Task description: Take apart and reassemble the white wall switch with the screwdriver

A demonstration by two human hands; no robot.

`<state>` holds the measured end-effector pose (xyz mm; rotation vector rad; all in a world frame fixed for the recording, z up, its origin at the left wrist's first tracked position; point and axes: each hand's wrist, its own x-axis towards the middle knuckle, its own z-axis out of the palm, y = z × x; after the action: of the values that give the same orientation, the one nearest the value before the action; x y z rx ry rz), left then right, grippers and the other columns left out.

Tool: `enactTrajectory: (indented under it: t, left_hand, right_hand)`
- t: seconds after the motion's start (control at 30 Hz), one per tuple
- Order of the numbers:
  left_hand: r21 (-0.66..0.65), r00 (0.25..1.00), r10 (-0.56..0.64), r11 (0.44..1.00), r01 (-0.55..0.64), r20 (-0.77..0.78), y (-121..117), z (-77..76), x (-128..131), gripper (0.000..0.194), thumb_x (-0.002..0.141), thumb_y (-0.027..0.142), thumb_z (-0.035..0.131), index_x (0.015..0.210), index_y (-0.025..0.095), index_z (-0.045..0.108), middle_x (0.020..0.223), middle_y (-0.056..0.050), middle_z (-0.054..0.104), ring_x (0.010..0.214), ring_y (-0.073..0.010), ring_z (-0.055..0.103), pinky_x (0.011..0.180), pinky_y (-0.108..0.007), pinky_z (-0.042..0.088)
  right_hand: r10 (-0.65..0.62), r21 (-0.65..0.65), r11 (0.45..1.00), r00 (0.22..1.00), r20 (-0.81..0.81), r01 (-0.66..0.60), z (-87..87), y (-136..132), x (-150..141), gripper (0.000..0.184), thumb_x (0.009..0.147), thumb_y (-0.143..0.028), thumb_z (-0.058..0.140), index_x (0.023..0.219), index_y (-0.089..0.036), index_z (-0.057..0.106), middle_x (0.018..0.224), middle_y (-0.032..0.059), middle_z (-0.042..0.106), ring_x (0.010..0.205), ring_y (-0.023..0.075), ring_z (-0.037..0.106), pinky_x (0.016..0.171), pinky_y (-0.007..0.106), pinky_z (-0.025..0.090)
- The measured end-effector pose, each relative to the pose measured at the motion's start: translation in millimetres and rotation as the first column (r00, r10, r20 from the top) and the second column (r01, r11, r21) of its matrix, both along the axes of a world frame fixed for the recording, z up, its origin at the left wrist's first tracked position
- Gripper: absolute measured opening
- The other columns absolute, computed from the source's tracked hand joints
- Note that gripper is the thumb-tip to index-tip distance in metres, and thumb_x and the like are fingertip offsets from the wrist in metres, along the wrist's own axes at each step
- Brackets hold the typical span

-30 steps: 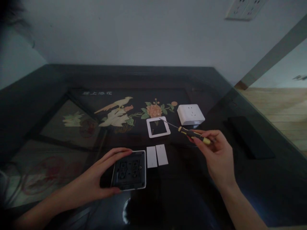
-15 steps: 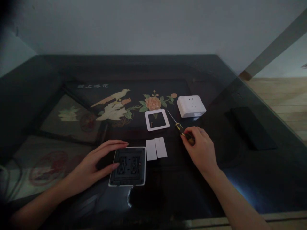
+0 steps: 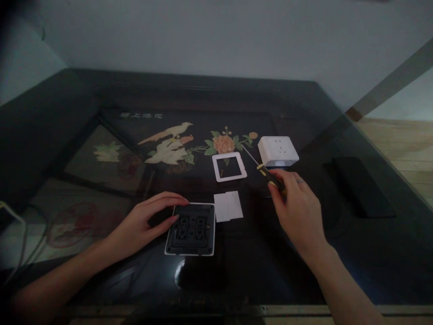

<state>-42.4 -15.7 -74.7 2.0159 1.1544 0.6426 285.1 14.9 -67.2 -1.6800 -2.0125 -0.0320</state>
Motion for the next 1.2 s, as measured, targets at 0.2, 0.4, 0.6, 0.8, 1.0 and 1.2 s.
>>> enactTrajectory:
  t: [0.2, 0.4, 0.6, 0.8, 1.0, 1.2]
  left_hand:
    - [0.072, 0.999, -0.026, 0.997, 0.029, -0.041, -5, 0.0, 2, 0.025, 0.095, 0.018, 0.052, 0.117, 0.021, 0.062, 0.117, -0.006, 0.065, 0.109, -0.0192, 0.063, 0.097, -0.035, 0.053]
    - [0.338, 0.997, 0.037, 0.941, -0.010, -0.072, -1, -5.1, -3, 0.023, 0.096, 0.014, 0.051, 0.113, 0.020, 0.064, 0.113, -0.006, 0.065, 0.106, -0.0175, 0.062, 0.093, -0.032, 0.053]
    - [0.367, 0.992, 0.087, 0.929, -0.045, -0.097, 6, -10.6, -8, 0.022, 0.095, 0.013, 0.051, 0.110, 0.019, 0.066, 0.112, -0.007, 0.065, 0.104, -0.0174, 0.062, 0.092, -0.032, 0.053]
    - [0.306, 0.993, 0.073, 0.951, -0.043, -0.089, 5, -6.9, -9, 0.022, 0.096, 0.014, 0.050, 0.111, 0.020, 0.065, 0.112, -0.005, 0.066, 0.104, -0.0161, 0.064, 0.092, -0.030, 0.052]
    - [0.176, 0.997, 0.013, 0.984, 0.000, -0.070, 2, -1.5, -8, 0.021, 0.097, 0.015, 0.049, 0.111, 0.019, 0.064, 0.108, -0.003, 0.067, 0.098, -0.0135, 0.065, 0.087, -0.025, 0.052]
    - [0.032, 0.996, -0.006, 0.999, 0.008, -0.089, 3, 0.7, -8, 0.024, 0.095, 0.015, 0.051, 0.114, 0.019, 0.064, 0.109, -0.004, 0.066, 0.096, -0.0162, 0.066, 0.085, -0.029, 0.054]
  right_hand:
    - [0.485, -0.155, 0.859, 0.873, -0.058, -0.488, 7.9, 22, -64, 0.027, 0.093, -0.014, 0.052, 0.119, -0.016, 0.061, 0.109, 0.0129, 0.070, 0.102, 0.0261, 0.066, 0.088, 0.044, 0.055]
    - [0.644, -0.222, 0.744, 0.765, -0.011, -0.630, -6.4, 35, -110, 0.020, 0.091, -0.011, 0.058, 0.107, -0.016, 0.069, 0.101, 0.0091, 0.073, 0.099, 0.0246, 0.065, 0.091, 0.041, 0.052]
    - [0.625, -0.260, 0.756, 0.781, 0.010, -0.601, -2.6, 49, -102, 0.017, 0.088, -0.019, 0.066, 0.104, -0.021, 0.070, 0.104, 0.0050, 0.071, 0.101, 0.0204, 0.063, 0.090, 0.034, 0.049]
    - [0.336, -0.309, 0.909, 0.929, 0.154, -0.278, 8.4, 85, -72, 0.024, 0.092, -0.029, 0.058, 0.075, -0.016, 0.069, 0.076, 0.0089, 0.066, 0.076, 0.0230, 0.060, 0.065, 0.035, 0.042]
    - [0.277, -0.414, 0.897, 0.926, 0.257, -0.153, 1.4, 85, -82, 0.021, 0.088, -0.029, 0.061, 0.074, -0.016, 0.068, 0.076, 0.0102, 0.067, 0.078, 0.0245, 0.061, 0.057, 0.032, 0.036]
    - [0.255, -0.443, 0.888, 0.931, 0.259, -0.120, 1.4, 87, -92, 0.009, 0.082, -0.020, 0.061, 0.077, -0.016, 0.068, 0.076, 0.0088, 0.068, 0.074, 0.0231, 0.063, 0.057, 0.032, 0.038]
